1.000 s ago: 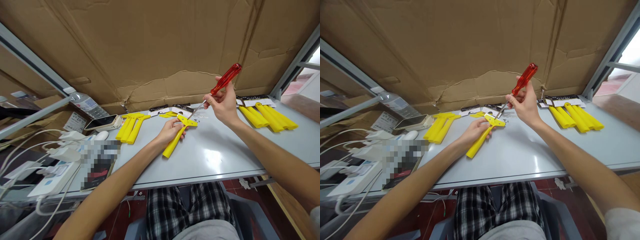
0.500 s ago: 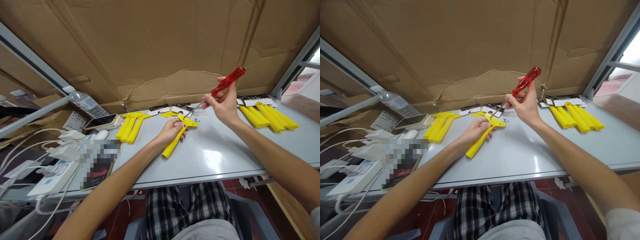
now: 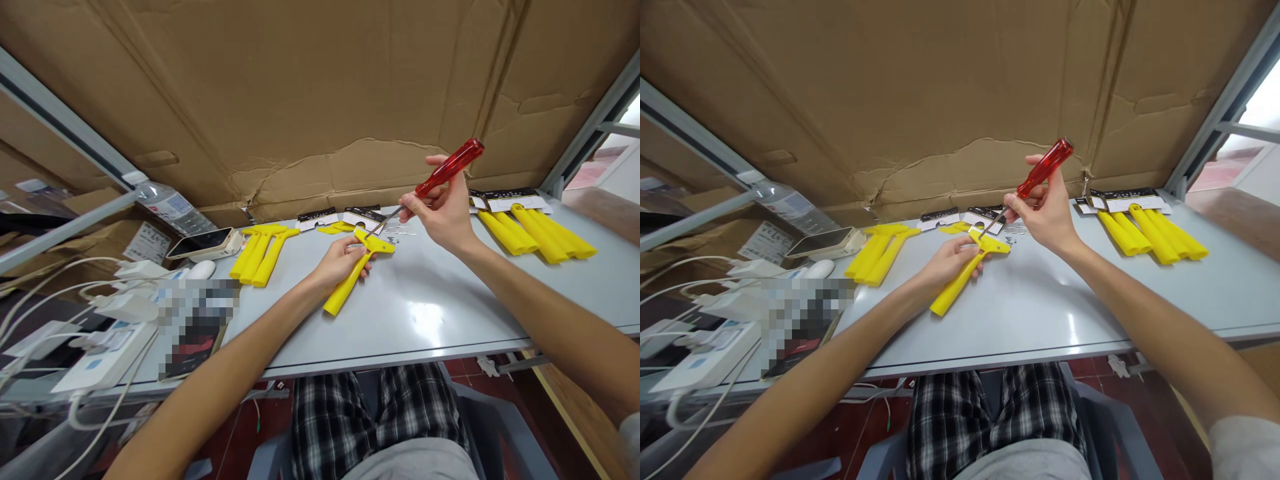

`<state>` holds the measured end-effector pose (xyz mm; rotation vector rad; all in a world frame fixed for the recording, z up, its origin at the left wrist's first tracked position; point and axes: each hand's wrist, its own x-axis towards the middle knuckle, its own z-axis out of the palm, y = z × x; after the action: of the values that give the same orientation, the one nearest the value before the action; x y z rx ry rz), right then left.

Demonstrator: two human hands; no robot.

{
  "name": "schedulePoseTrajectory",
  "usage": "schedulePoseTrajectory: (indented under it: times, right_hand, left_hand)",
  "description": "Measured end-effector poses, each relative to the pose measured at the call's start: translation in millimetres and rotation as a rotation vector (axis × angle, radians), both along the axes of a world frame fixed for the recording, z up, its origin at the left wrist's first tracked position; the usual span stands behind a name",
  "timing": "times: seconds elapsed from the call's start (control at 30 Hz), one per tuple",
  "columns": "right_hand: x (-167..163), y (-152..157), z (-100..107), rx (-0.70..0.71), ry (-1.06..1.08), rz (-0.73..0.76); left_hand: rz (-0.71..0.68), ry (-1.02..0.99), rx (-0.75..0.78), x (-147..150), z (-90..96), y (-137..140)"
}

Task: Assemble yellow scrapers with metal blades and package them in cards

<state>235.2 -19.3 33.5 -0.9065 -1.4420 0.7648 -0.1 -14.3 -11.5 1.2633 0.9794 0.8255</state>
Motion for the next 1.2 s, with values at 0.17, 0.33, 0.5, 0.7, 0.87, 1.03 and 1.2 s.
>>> schedulePoseTrajectory:
  times: [0.17,0.33,0.5,0.7,0.87,1.03,1.2]
  right_hand:
    - [-2,-5,1,0.008,-0.035,0.014]
    - [-6,-5,14,0.029,-0.109,-0.030]
    - [-20,16,47,0.085,-0.189,0.022]
    - [-41,52,72,0.137,-0.242,0.065]
    - [-41,48,83,0.165,-0.183,0.007]
    - [-16,37,97,0.119,-0.326,0.050]
    - [11,24,115,0.225,-0.497,0.035]
  left_hand:
    - [-0.012,0.018,0.000,0,-0.3,1]
    - [0.007,0.029,0.002,2,2.3,-3]
    - [0.073,-0.023,-0.015,3,2.8,-4]
    - [0.205,-0.080,-0.079,4,1.8,2]
    - [0.187,-0.094,-0.079,3,0.2,4]
    - [0.212,-0.094,-0.082,4,-2.2,4]
    - [0.177,-0.112,-0.052,4,-0.7,3]
